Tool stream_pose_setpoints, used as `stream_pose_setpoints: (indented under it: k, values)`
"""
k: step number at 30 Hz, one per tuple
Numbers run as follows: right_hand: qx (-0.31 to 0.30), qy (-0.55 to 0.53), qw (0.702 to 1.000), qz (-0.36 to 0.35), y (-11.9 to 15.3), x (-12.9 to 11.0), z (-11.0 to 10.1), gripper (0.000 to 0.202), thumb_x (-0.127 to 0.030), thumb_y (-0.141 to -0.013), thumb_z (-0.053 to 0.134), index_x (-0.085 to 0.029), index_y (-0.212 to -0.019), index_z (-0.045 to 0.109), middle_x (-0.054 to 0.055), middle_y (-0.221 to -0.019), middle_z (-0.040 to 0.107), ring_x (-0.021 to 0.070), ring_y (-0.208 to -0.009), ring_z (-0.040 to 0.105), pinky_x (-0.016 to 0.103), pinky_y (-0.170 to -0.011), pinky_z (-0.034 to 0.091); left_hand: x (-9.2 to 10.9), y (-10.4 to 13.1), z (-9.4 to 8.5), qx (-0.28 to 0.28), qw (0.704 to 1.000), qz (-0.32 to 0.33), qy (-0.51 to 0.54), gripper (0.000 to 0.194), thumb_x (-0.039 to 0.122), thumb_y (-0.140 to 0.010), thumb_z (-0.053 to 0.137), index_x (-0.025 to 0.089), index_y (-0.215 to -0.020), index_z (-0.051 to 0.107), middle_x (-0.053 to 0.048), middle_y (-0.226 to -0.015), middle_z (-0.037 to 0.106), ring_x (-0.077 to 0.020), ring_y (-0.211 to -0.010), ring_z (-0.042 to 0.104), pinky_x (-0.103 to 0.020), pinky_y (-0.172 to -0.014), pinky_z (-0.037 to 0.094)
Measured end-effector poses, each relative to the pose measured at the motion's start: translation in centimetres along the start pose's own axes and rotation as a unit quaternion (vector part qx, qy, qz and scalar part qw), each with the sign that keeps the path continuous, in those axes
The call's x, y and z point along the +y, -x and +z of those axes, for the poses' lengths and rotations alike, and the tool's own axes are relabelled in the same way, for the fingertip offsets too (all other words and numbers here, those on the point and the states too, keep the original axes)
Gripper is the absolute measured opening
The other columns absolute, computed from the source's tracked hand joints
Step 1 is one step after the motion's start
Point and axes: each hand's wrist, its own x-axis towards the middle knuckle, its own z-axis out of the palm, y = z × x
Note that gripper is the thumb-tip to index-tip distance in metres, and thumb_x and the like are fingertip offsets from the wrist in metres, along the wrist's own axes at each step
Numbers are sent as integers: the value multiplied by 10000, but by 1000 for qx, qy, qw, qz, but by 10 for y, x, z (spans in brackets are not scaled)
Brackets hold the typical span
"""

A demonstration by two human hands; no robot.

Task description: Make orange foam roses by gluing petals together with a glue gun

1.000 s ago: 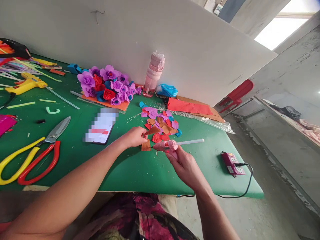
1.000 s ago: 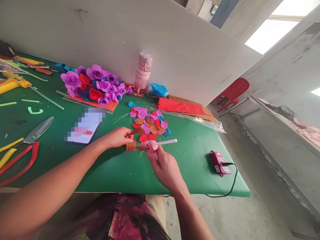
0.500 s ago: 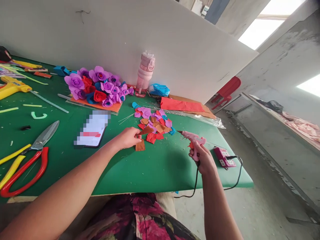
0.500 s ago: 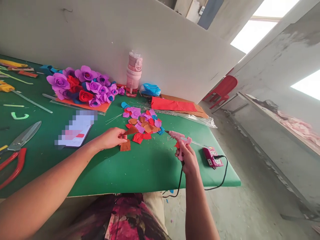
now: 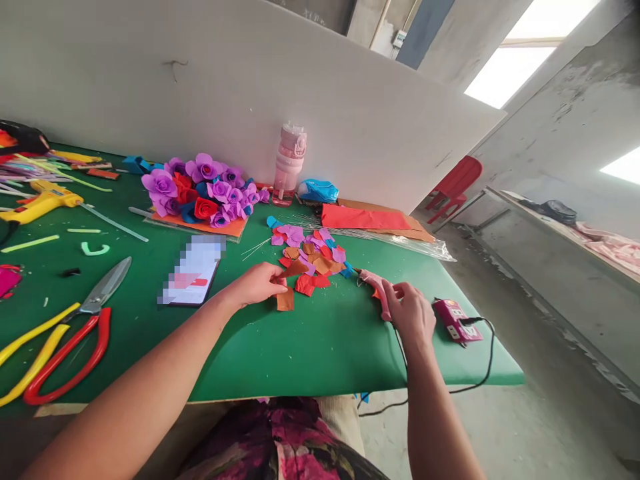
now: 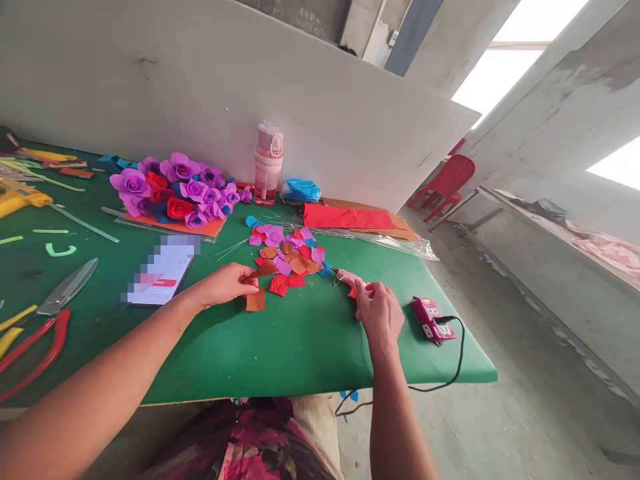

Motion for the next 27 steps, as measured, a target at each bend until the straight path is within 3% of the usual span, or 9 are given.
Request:
stream_pose_setpoints:
  k: [1, 3, 5, 8, 10, 15, 18, 22, 27]
  values:
    - [9, -37, 999, -18, 4, -10, -1, 446, -612, -795, 477, -192, -779, 626, 83, -825, 657, 223, -756, 575, 306, -631, 383, 2, 1, -1, -1, 1000, 6, 16, 143, 301, -602, 628, 173, -585, 566, 20, -565, 562, -154, -575, 506, -258, -587, 356]
    - [-35, -175, 981, -72, 15, -38, -1, 450, -589, -830, 442, -183, -858, 634, 66, -795, 647, 196, -742, 568, 288, -653, 400, 6, 3, -3, 2, 999, 21, 49, 163, 319, -622, 646, 168, -611, 586, 18, -596, 580, -152, -599, 514, -264, -619, 371]
    - [-153, -301, 934, -117, 26, -71, 4, 429, -562, -836, 450, -178, -877, 637, 44, -784, 635, 172, -735, 560, 267, -660, 407, 10, 4, -5, 18, 996, 43, 80, 190, 348, -654, 655, 165, -645, 603, 14, -638, 596, -151, -634, 525, -269, -652, 388]
    - [-374, -390, 829, -147, 36, -115, 17, 372, -511, -800, 514, -163, -850, 636, 15, -728, 612, 137, -664, 531, 239, -601, 393, 13, 4, -9, 48, 990, 69, 116, 218, 374, -675, 672, 164, -670, 614, 11, -669, 601, -151, -678, 537, -269, -683, 408]
    - [-425, -389, 803, -151, 37, -134, 27, 290, -437, -750, 577, -153, -782, 629, -10, -651, 576, 109, -584, 483, 218, -533, 346, 14, 4, -11, 62, 986, 76, 135, 234, 382, -668, 687, 162, -654, 608, 10, -662, 593, -146, -673, 532, -260, -664, 411]
    - [-400, -395, 817, -130, 28, -153, 55, 188, -278, -682, 534, -170, -529, 519, -42, -472, 469, 86, -464, 399, 215, -468, 280, 15, 4, -15, 118, 974, 47, 190, 274, 410, -652, 708, 163, -690, 596, 35, -594, 548, -77, -475, 393, -215, -462, 295]
    - [-330, -473, 810, -109, 23, -158, 69, 200, -301, -689, 513, -167, -542, 535, -33, -489, 481, 93, -476, 398, 223, -478, 287, 13, 4, -17, 151, 959, 38, 236, 352, 468, -694, 678, 173, -857, 576, 56, -578, 536, -51, -408, 300, -203, -415, 202]
    - [-232, -569, 786, -65, 18, -155, 78, 260, -396, -713, 552, -153, -630, 595, -26, -540, 490, 102, -517, 400, 235, -513, 300, 11, 2, -19, 183, 949, 61, 251, 344, 490, -800, 561, 191, -957, 492, 44, -617, 574, -56, -418, 318, -196, -433, 236]
    - [-215, -599, 769, -56, 17, -144, 85, 299, -434, -726, 584, -147, -654, 626, -18, -563, 491, 113, -545, 402, 244, -536, 300, 9, 1, -16, 210, 947, 81, 230, 261, 449, -841, 535, 201, -875, 462, 25, -663, 621, -60, -431, 365, -203, -447, 295]
